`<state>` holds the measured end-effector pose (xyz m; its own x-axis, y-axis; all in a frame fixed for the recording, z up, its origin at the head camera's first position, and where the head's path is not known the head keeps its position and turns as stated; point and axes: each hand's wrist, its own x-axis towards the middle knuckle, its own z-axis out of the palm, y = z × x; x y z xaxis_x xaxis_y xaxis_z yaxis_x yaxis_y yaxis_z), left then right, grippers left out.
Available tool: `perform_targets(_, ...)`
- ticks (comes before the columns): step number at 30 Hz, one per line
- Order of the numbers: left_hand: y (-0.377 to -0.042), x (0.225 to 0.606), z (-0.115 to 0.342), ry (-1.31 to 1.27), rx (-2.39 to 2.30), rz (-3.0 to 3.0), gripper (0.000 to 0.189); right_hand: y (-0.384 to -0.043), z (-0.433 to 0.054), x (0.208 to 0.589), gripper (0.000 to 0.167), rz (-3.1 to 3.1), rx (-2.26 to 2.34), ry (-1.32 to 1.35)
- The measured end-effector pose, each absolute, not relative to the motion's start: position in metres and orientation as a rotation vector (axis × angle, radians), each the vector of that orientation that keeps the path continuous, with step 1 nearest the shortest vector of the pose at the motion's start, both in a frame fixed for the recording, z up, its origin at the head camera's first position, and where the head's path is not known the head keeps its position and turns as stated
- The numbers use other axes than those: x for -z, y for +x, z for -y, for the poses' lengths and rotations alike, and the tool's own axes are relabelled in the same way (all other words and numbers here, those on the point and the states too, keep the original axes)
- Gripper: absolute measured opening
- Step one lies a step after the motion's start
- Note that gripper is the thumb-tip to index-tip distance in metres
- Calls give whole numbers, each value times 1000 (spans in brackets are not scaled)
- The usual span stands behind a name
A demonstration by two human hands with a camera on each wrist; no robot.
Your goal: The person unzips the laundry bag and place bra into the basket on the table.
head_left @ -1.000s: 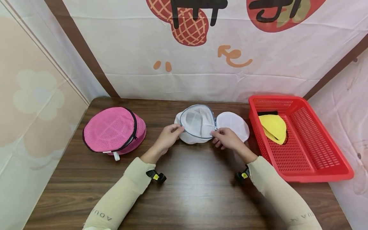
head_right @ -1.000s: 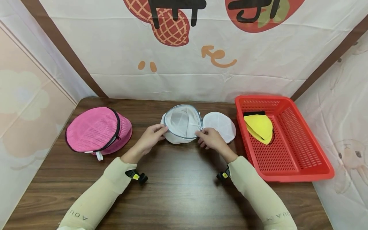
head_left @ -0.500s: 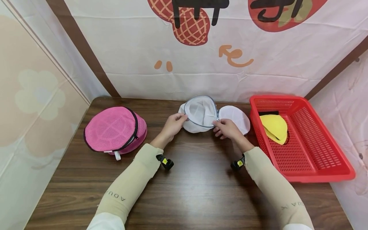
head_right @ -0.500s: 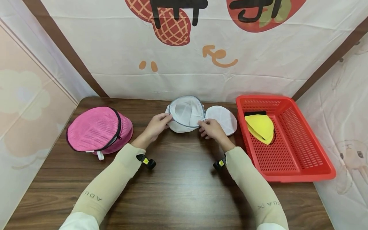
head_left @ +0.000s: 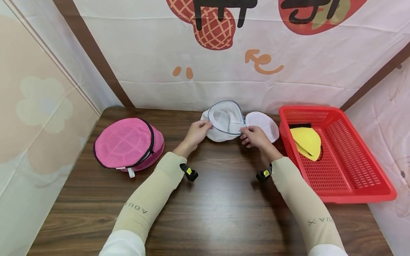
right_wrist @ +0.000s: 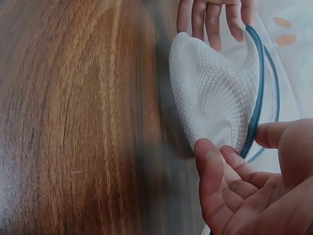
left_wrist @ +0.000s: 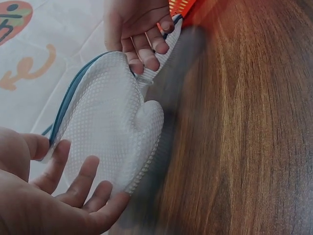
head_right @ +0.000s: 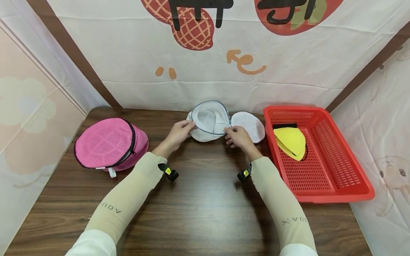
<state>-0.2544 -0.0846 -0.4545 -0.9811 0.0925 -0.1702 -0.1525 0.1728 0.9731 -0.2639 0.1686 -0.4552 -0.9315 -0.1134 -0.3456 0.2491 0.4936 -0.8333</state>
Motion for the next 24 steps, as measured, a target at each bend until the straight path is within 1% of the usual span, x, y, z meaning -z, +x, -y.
perform_targets(9,-255,452,84,-65,-1890,-2263,34,-264,-170,456,44,-2384,1403,118)
perform_targets(14,-250,447,86,-92,-1863,-2240,37,-264,-171,459,45,-2376,1399,124)
perform_targets(19,-239,436,90,-91,-1859,-2203,37,-264,-172,458,45,-2378,1402,118)
perform_targets(24,-218,415,93,27,-1781,-2200,36,-265,-172,456,45,-2376,1404,101)
